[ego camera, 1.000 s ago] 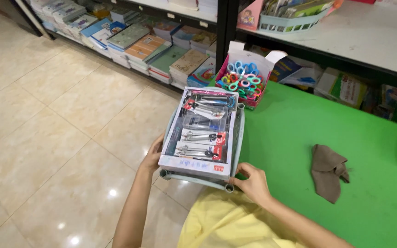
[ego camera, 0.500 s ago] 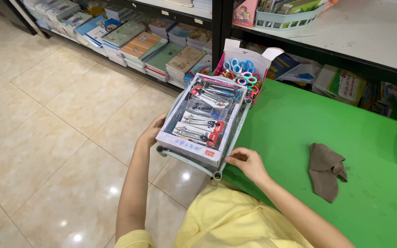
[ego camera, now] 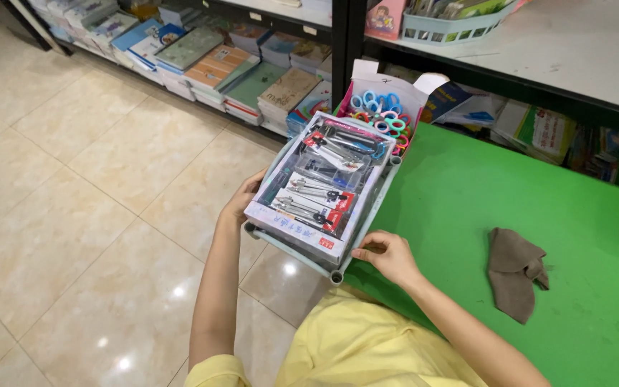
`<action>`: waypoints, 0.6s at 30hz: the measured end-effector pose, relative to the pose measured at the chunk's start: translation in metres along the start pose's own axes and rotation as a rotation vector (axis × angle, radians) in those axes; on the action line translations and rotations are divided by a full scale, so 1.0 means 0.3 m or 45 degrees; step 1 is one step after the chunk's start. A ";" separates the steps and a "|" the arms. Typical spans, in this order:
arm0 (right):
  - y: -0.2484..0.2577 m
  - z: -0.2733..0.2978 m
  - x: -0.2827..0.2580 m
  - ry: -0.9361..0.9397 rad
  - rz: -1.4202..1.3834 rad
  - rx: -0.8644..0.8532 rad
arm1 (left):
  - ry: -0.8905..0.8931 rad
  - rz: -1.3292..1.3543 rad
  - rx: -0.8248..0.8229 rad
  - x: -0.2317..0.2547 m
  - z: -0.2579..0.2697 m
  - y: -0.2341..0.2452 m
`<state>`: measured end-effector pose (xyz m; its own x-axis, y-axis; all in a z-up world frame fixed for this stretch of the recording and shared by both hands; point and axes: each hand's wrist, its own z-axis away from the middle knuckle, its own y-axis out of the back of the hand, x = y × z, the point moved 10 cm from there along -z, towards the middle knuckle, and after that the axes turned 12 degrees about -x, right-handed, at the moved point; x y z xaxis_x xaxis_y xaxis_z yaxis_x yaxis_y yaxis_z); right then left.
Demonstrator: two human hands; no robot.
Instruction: Cleaning several rulers with a cloth and organizing them.
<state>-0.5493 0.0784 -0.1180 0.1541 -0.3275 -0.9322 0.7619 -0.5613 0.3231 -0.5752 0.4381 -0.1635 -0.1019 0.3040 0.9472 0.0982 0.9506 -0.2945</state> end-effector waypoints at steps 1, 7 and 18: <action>0.001 -0.001 0.016 -0.002 -0.001 -0.003 | 0.002 0.001 0.003 0.016 0.001 -0.019; 0.080 -0.010 0.023 -0.031 -0.073 0.036 | 0.006 -0.071 -0.025 0.064 -0.100 -0.055; 0.118 -0.055 -0.009 0.007 -0.063 0.057 | 0.032 0.036 -0.057 -0.039 -0.181 0.019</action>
<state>-0.5123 0.0720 -0.1068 0.1203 -0.2942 -0.9481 0.7400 -0.6101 0.2832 -0.5197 0.4366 -0.1695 -0.0735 0.3285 0.9416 0.1449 0.9377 -0.3158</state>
